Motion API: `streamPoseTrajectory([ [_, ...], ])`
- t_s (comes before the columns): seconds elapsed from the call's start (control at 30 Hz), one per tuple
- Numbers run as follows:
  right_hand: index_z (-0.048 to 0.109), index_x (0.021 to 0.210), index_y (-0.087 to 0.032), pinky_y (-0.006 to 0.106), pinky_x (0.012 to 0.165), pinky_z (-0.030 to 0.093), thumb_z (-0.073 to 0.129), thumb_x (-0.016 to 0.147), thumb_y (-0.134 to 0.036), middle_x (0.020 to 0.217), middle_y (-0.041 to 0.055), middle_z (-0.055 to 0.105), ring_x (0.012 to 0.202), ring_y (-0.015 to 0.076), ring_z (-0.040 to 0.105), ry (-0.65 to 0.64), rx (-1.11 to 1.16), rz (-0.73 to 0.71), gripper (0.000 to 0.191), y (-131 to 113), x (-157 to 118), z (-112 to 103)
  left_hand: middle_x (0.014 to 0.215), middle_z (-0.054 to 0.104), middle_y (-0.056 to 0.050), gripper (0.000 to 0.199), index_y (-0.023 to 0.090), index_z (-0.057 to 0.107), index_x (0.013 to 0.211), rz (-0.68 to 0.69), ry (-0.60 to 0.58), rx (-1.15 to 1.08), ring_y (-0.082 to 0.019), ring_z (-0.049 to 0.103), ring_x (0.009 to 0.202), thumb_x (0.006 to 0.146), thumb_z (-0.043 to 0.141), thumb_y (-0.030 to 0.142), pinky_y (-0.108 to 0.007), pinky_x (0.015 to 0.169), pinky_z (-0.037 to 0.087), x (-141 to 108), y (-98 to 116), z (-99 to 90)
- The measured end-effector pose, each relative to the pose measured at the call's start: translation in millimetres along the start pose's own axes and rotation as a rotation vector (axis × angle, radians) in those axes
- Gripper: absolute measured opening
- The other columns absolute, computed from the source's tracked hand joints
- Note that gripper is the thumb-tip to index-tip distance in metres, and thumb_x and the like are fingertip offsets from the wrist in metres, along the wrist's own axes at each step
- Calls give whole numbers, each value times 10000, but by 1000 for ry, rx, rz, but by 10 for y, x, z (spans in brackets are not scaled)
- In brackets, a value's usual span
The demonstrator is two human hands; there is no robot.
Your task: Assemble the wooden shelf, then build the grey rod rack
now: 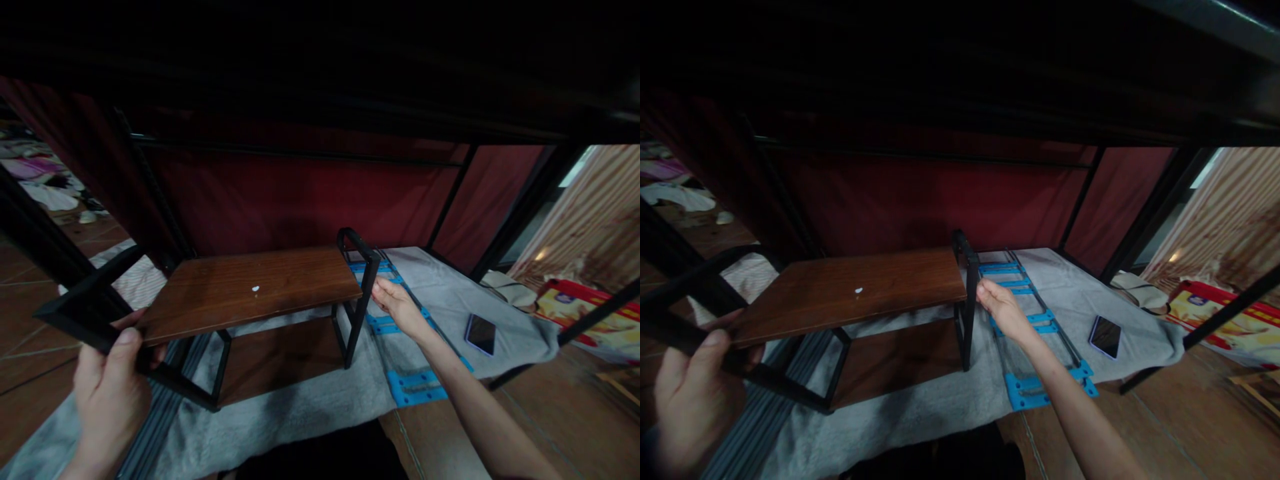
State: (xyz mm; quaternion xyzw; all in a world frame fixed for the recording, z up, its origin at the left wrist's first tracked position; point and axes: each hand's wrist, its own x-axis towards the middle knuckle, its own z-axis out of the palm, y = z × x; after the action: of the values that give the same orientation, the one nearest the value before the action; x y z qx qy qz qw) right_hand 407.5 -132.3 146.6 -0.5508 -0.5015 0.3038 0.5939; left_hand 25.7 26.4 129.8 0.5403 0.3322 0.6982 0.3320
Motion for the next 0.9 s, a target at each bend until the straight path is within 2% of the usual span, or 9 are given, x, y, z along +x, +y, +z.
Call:
streamPoseTrajectory([
  [0.2,452,696,-216,236,436,100,678,713,-640,573,-74,289,485,75,161,-32,129,152,481,-215,-20,21,775,599,1,318,215,699,1061,-69,36,-21,-133,508,550,776,688,358,-264,450,355,-7,50,34],
  [0.37,445,717,-222,233,420,110,618,784,-613,572,-78,295,468,78,148,-90,90,207,432,-211,-29,-43,678,554,12,311,199,698,1033,-35,-16,-39,-124,489,512,781,684,381,-251,423,343,-3,62,30],
  [0.43,447,719,-226,234,431,183,544,842,-618,581,-64,330,476,92,219,-70,-26,151,422,-187,-45,-54,714,579,3,343,206,690,1070,-46,-30,-28,-132,518,549,789,681,402,-250,434,366,-3,51,5],
  [0.5,459,723,-227,246,493,290,469,902,-597,617,-37,403,535,118,346,-7,-241,11,410,-170,-80,-53,795,616,-11,381,221,679,1108,-70,-41,-25,-137,541,594,787,688,426,-251,453,406,-6,44,-21],
  [0.57,496,780,-231,269,599,370,415,952,-541,698,-10,490,646,148,456,64,-450,-141,363,-158,-132,-50,941,644,-29,415,238,673,1120,-103,-56,-65,-138,557,632,770,699,461,-263,483,460,-12,49,-39],
  [0.63,527,884,-240,289,682,403,387,979,-487,786,5,552,731,168,513,106,-571,-225,299,-143,-180,-55,1102,632,-39,433,253,669,1117,-140,-62,-135,-149,582,696,752,711,482,-289,546,524,-17,61,-48],
  [0.73,539,966,-247,307,743,422,390,985,-460,865,22,599,799,190,558,136,-632,-263,260,-98,-211,-85,1185,611,-45,392,253,666,1113,-118,-44,-228,-192,600,858,800,657,490,-339,700,573,-15,54,-63],
  [0.9,568,983,-244,318,748,426,386,980,-479,889,43,624,835,217,577,141,-600,-289,297,22,-176,-139,1096,638,-53,339,240,665,1072,-52,-30,-230,-237,588,998,879,543,490,-410,912,522,-16,-31,-113],
])
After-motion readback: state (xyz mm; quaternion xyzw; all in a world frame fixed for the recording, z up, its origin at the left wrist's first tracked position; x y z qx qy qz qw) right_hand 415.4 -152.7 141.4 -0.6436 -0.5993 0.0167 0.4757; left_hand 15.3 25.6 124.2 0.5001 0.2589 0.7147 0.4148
